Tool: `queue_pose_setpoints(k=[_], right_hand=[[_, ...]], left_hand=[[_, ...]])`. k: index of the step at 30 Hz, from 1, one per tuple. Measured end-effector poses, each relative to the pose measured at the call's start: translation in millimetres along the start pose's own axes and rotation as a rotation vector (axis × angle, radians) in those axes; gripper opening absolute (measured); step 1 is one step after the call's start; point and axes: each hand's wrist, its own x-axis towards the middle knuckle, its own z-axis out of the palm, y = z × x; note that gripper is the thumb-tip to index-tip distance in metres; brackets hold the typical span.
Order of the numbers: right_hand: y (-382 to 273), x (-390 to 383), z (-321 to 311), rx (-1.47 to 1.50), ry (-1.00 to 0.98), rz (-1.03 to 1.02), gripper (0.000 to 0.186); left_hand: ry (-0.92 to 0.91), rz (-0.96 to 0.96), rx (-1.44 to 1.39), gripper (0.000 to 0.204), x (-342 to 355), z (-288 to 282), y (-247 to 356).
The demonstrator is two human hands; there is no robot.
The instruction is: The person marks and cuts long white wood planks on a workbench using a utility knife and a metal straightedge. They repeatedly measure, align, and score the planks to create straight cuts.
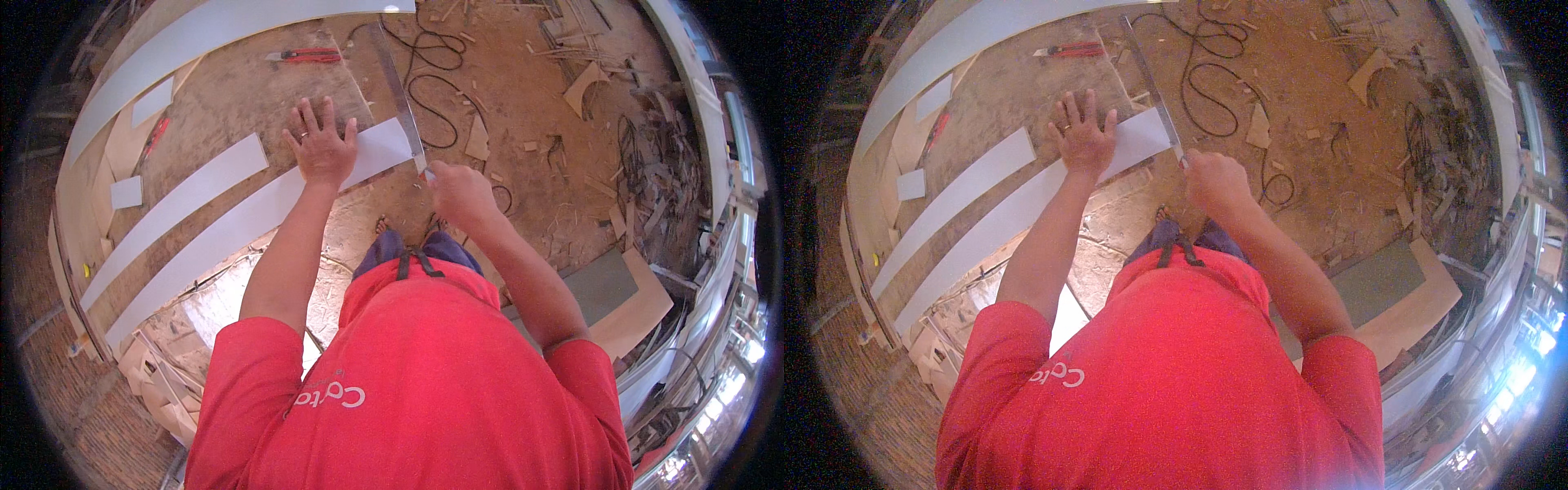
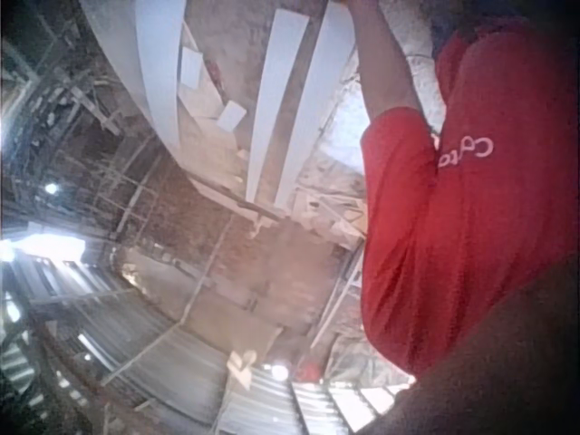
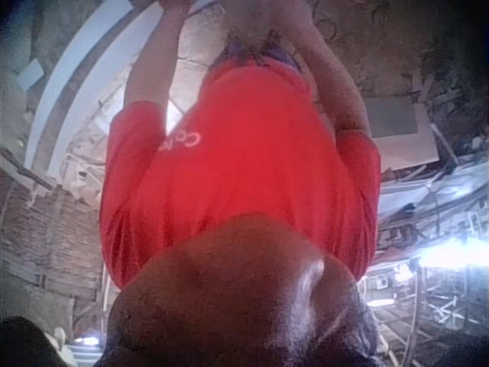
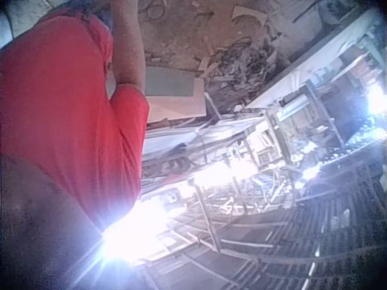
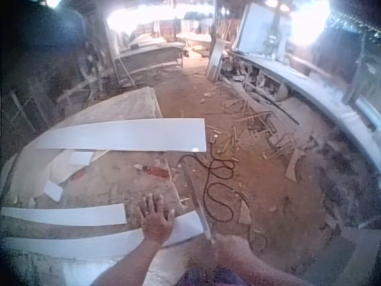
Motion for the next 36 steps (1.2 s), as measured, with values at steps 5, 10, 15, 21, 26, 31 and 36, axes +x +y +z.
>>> queue_pose_setpoints(k=[5,10,15,21,26,31,36], right_hand=[[0.6,2.3,1.8,-0.033,-0.024,0.000,0.019],[3.5,4.7,9.7,-0.041,-0.008,-0.026,0.018],[5.4,5.2,17.3,-0.046,-0.013,-0.063,0.018],[4.1,7.0,20.8,-0.026,-0.024,-0.084,0.018],[-3.1,8.5,24.5,-0.091,-0.054,-0.070,0.019],[-8.1,15.0,36.2,-0.092,-0.062,-0.030,0.017],[-4.5,35.8,45.7,-0.100,-0.182,-0.044,0.019]], left_hand=[[-0.008,-0.001,-0.013,0.073,0.0,-2.9,0.7],[0.007,0.004,-0.009,0.073,0.2,-1.7,0.9],[0.017,0.025,0.032,0.071,0.2,0.6,0.5],[0.051,0.058,-0.012,0.070,-1.2,-0.4,-1.8],[0.027,0.048,-0.025,0.070,-0.3,-3.0,0.0],[-0.016,0.040,-0.024,0.070,0.4,-6.5,1.1],[-0.058,0.025,-0.036,0.071,2.1,-9.4,0.6]])
